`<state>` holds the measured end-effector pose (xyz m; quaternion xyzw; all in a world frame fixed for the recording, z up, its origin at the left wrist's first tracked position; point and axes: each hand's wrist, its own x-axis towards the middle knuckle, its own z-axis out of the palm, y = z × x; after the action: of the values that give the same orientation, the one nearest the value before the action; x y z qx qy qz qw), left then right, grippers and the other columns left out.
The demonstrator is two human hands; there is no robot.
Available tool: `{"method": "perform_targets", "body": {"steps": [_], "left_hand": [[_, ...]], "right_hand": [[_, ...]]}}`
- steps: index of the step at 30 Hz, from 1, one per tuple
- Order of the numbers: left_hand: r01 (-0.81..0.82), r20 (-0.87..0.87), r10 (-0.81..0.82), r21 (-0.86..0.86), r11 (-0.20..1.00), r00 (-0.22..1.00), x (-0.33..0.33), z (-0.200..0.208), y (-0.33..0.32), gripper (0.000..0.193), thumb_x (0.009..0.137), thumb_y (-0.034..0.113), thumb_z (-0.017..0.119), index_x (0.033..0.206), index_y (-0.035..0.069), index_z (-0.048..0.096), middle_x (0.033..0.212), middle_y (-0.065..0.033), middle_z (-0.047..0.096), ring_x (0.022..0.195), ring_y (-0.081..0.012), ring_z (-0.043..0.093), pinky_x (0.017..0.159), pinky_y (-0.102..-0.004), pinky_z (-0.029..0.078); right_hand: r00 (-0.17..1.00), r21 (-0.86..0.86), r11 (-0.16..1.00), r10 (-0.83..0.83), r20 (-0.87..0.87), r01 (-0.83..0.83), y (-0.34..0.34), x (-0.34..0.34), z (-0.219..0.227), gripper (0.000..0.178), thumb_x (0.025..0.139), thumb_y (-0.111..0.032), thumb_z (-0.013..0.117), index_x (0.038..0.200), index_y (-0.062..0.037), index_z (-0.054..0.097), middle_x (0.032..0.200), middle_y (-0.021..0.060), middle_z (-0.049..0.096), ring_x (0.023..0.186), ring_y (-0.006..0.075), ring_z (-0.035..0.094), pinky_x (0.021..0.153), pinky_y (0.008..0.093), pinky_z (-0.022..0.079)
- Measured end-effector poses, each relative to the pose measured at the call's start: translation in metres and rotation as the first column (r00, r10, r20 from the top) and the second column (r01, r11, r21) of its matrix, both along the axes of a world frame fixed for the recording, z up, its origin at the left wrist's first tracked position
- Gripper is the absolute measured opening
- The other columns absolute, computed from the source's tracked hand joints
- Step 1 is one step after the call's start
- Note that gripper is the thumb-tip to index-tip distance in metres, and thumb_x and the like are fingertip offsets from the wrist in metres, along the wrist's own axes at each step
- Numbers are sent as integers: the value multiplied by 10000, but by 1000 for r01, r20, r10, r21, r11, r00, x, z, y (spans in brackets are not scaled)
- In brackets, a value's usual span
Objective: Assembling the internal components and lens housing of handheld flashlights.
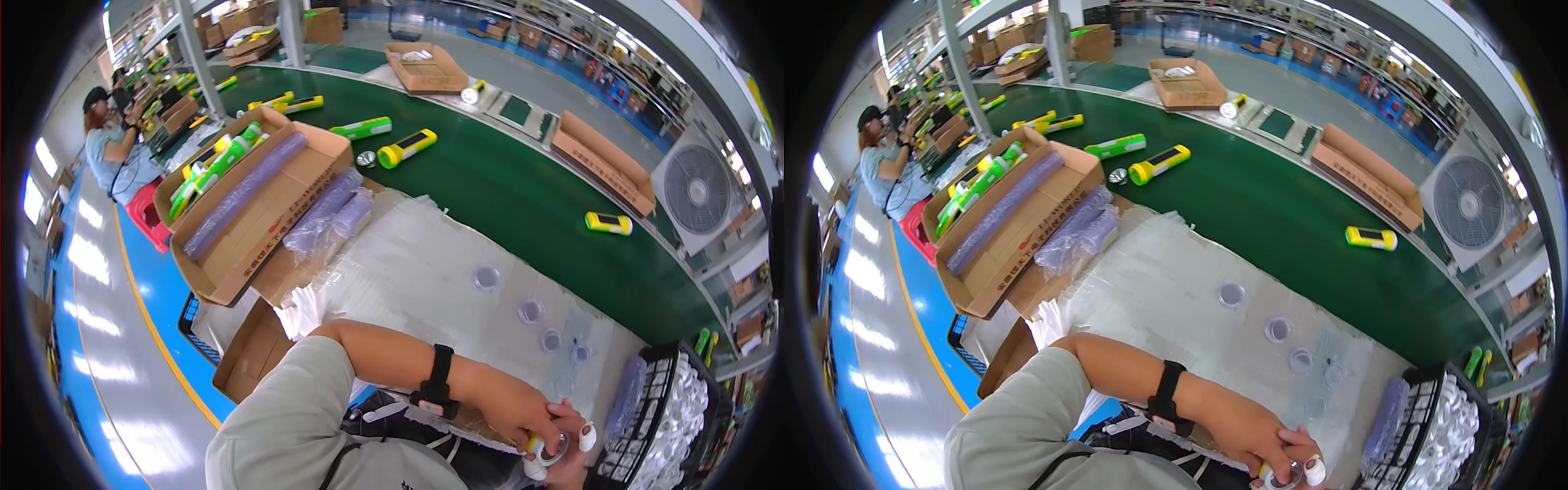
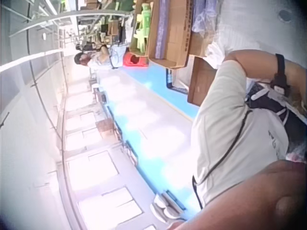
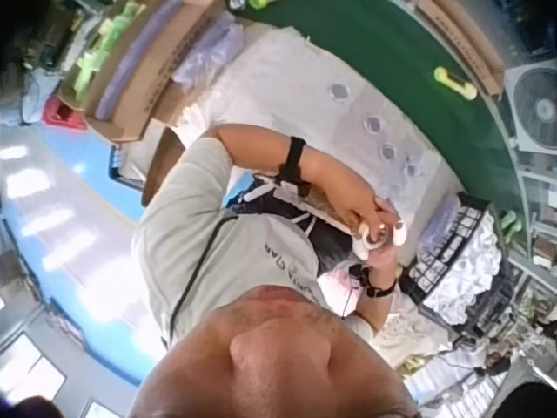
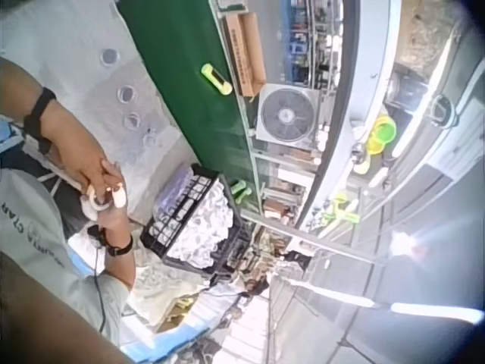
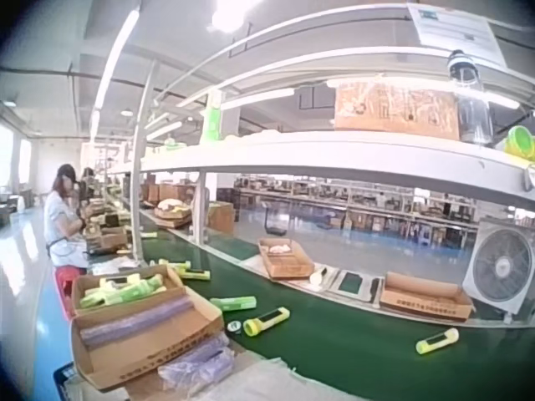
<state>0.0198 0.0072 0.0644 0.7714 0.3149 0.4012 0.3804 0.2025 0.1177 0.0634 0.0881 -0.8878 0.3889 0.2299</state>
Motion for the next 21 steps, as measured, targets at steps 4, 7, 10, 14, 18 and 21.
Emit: {"method": "perform_targets", "body": {"steps": [4, 7, 10, 14, 18, 21], "left_hand": [[-152, -29, 155, 93, 984, 987, 5, 6, 1, 319, 730, 124, 674, 1031, 125, 569, 949, -107, 574, 916, -319, 565, 738, -414, 444], [-104, -4, 106, 109, 988, 994, 3, -1, 3, 314, 726, 116, 671, 1022, 112, 565, 967, -110, 574, 912, -325, 567, 726, -420, 442], [28, -61, -28, 3, 1000, 998, 3, 4, 11, 362, 783, 184, 630, 1106, 55, 531, 1079, -195, 519, 995, -372, 521, 801, -453, 423], [-103, -30, 109, 149, 983, 994, 7, -5, 11, 249, 856, 139, 570, 1099, 81, 579, 1031, -165, 597, 926, -342, 556, 786, -418, 447], [-93, -64, 97, 66, 993, 993, 6, -1, 8, 285, 826, 108, 614, 1101, 53, 567, 1032, -174, 595, 942, -351, 551, 801, -424, 443], [15, 14, -18, 176, 984, 1000, 1, -10, 15, 297, 821, 97, 613, 1110, 45, 564, 1032, -182, 596, 937, -354, 557, 794, -419, 445]], "right_hand": [[933, -245, 900, -346, 99, 360, -25, -2, 4, 795, 788, -152, 663, 1410, -28, 185, 1199, 160, 510, 1156, 347, 473, 1023, 430, 326], [961, -186, 953, -206, 185, 240, -19, 15, 17, 803, 789, -157, 664, 1412, -16, 177, 1207, 159, 507, 1148, 323, 481, 1028, 407, 314], [934, -168, 971, -104, 341, 169, -11, 27, 29, 780, 792, -210, 674, 1404, -3, 236, 1219, 169, 516, 1108, 282, 512, 1002, 373, 338], [932, -110, 971, -168, 322, 214, -12, 19, 26, 738, 793, -219, 673, 1382, 2, 287, 1221, 179, 515, 1104, 285, 515, 987, 373, 355], [916, -40, 949, -290, 279, 312, -16, 11, 21, 686, 793, -231, 672, 1353, 8, 355, 1224, 192, 514, 1100, 290, 520, 966, 373, 378], [980, 54, 985, -169, 108, 164, -9, 12, 22, 587, 794, -224, 668, 1272, 33, 446, 1207, 201, 514, 1083, 288, 526, 933, 380, 405]]}}
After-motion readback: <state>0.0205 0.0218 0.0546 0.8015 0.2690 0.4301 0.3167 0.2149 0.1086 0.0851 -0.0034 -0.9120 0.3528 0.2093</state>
